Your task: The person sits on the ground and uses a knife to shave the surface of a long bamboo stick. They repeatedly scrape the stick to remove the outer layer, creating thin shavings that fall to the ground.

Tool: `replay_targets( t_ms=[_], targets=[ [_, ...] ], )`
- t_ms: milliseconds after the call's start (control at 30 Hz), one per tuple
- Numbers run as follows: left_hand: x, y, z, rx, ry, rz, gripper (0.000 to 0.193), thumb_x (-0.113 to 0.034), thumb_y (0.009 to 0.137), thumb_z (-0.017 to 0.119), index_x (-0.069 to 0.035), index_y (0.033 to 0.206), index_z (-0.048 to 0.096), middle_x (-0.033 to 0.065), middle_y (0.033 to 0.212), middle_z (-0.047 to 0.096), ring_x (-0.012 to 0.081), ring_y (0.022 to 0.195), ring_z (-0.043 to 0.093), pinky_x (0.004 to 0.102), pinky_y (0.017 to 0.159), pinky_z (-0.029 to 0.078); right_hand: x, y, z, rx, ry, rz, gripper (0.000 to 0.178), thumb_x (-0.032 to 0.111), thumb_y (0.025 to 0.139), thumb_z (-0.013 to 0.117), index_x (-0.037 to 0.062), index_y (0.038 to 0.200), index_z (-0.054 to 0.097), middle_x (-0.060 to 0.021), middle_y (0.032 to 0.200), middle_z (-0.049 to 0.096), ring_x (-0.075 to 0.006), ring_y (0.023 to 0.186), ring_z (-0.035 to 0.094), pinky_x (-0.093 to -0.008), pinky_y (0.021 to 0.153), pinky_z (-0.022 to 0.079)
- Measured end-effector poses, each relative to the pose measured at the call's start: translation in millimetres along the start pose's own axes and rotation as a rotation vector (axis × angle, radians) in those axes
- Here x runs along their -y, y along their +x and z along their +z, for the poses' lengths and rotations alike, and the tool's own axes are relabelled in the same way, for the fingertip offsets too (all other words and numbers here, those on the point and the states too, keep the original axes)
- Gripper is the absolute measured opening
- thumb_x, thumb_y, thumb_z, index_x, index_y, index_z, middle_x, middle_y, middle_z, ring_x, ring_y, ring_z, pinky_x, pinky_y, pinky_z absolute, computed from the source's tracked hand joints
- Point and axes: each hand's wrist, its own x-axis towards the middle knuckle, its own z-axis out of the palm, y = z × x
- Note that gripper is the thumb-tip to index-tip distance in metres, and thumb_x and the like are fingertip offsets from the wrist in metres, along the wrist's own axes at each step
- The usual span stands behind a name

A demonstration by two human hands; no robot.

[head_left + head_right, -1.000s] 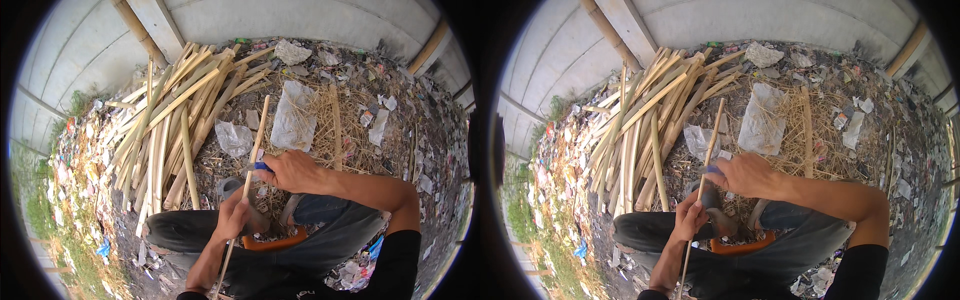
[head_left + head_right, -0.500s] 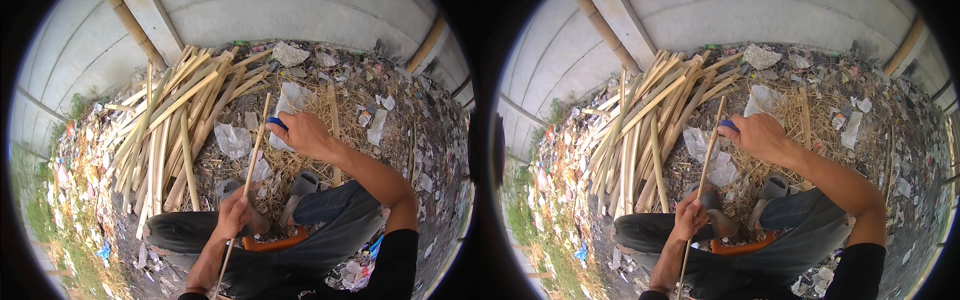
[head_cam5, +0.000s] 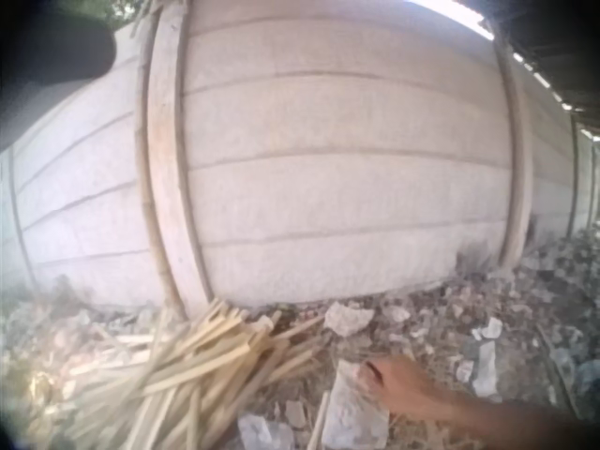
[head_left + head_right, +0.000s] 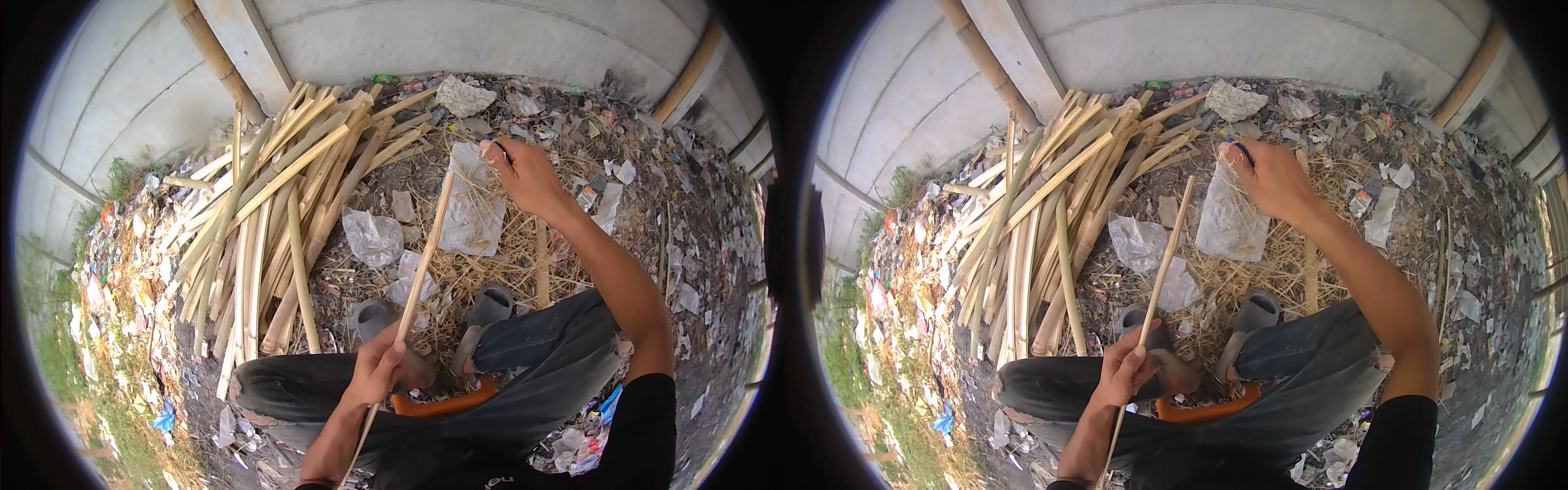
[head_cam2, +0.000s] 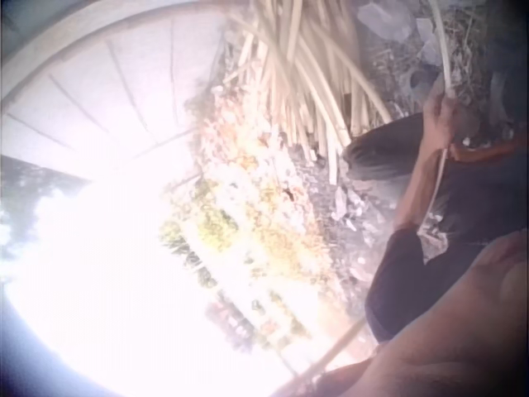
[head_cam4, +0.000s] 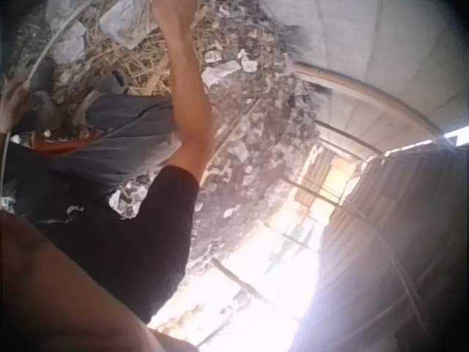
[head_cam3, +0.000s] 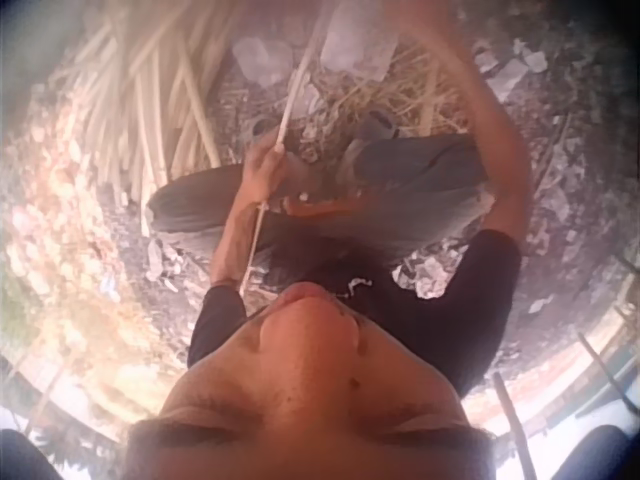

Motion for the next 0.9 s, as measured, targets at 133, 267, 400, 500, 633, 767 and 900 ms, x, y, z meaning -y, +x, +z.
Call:
replay_targets(
  t_ms=[133, 267, 400, 500, 633, 767, 900],
  targets=[
    [-3, 2, 1, -0.001, 0.021, 0.039, 0.056, -0.026, 0.111, 0.050, 0.004, 0.158, 0.039, -0.0060, 0.057, 0.041, 0.0024, 0.043, 0.034, 0.0210, 0.042, 0.027, 10, -20, 9, 0.028, 0.328, 0.105, 0.049, 0.044, 0.107, 0.059, 0.0005, 0.086, 0.065, -0.0119, 0.071, 0.059, -0.0194, 0.062, 0.049, -0.0422, 0.056, 0.037],
    [-1, 0, 2, -0.005, 0.099, 0.020, 0.055, -0.026, 0.112, 0.052, 0.005, 0.156, 0.043, -0.0053, 0.072, 0.053, 0.0025, 0.057, 0.045, 0.0193, 0.052, 0.034, 32, -29, 17, 0.214, 0.675, 0.205, 0.040, 0.041, 0.100, 0.070, 0.0016, 0.093, 0.071, -0.0010, 0.071, 0.055, -0.0091, 0.064, 0.043, -0.0353, 0.055, 0.034],
    [-6, 1, 3, 0.042, 0.102, 0.003, 0.054, -0.021, 0.111, 0.052, 0.005, 0.157, 0.040, -0.0027, 0.076, 0.057, 0.0029, 0.060, 0.049, 0.0201, 0.055, 0.038, 37, -31, 25, 0.390, 0.681, 0.278, 0.037, 0.039, 0.097, 0.075, 0.0022, 0.098, 0.074, 0.0005, 0.077, 0.061, -0.0057, 0.067, 0.047, -0.0304, 0.057, 0.038],
    [-5, 5, 1, 0.035, 0.047, 0.018, 0.057, -0.020, 0.109, 0.054, 0.003, 0.158, 0.037, 0.0003, 0.077, 0.059, 0.0042, 0.057, 0.050, 0.0203, 0.053, 0.040, 43, -41, 40, 0.362, 0.774, 0.240, 0.037, 0.039, 0.097, 0.075, 0.0020, 0.102, 0.073, -0.0017, 0.081, 0.066, -0.0087, 0.069, 0.054, -0.0321, 0.062, 0.045],
    [-14, 16, 18, -0.110, 0.285, 0.152, 0.061, -0.016, 0.105, 0.058, 0.003, 0.158, 0.035, 0.0016, 0.076, 0.059, 0.0062, 0.049, 0.050, 0.0220, 0.046, 0.042, 61, -59, 48, 0.398, 0.578, 0.046, 0.042, 0.042, 0.097, 0.075, 0.0010, 0.107, 0.071, -0.0076, 0.079, 0.066, -0.0165, 0.072, 0.060, -0.0360, 0.068, 0.049],
    [-8, 12, 6, -0.179, 0.411, 0.125, 0.061, -0.009, 0.102, 0.058, 0.002, 0.158, 0.036, 0.0010, 0.078, 0.060, 0.0055, 0.052, 0.054, 0.0225, 0.046, 0.044, 55, -49, 28, 0.488, 0.420, -0.021, 0.042, 0.039, 0.095, 0.072, -0.0005, 0.107, 0.068, -0.0157, 0.080, 0.066, -0.0256, 0.072, 0.062, -0.0392, 0.070, 0.050],
    [-18, 12, -2, -0.172, 0.323, 0.005, 0.054, -0.009, 0.101, 0.053, 0.000, 0.154, 0.045, -0.0013, 0.073, 0.057, 0.0056, 0.051, 0.051, 0.0220, 0.048, 0.043, 21, -43, 12, 0.838, -0.259, 0.094, 0.034, 0.031, 0.093, 0.066, -0.0023, 0.102, 0.069, -0.0218, 0.081, 0.069, -0.0347, 0.082, 0.070, -0.0452, 0.073, 0.054]
  ],
)
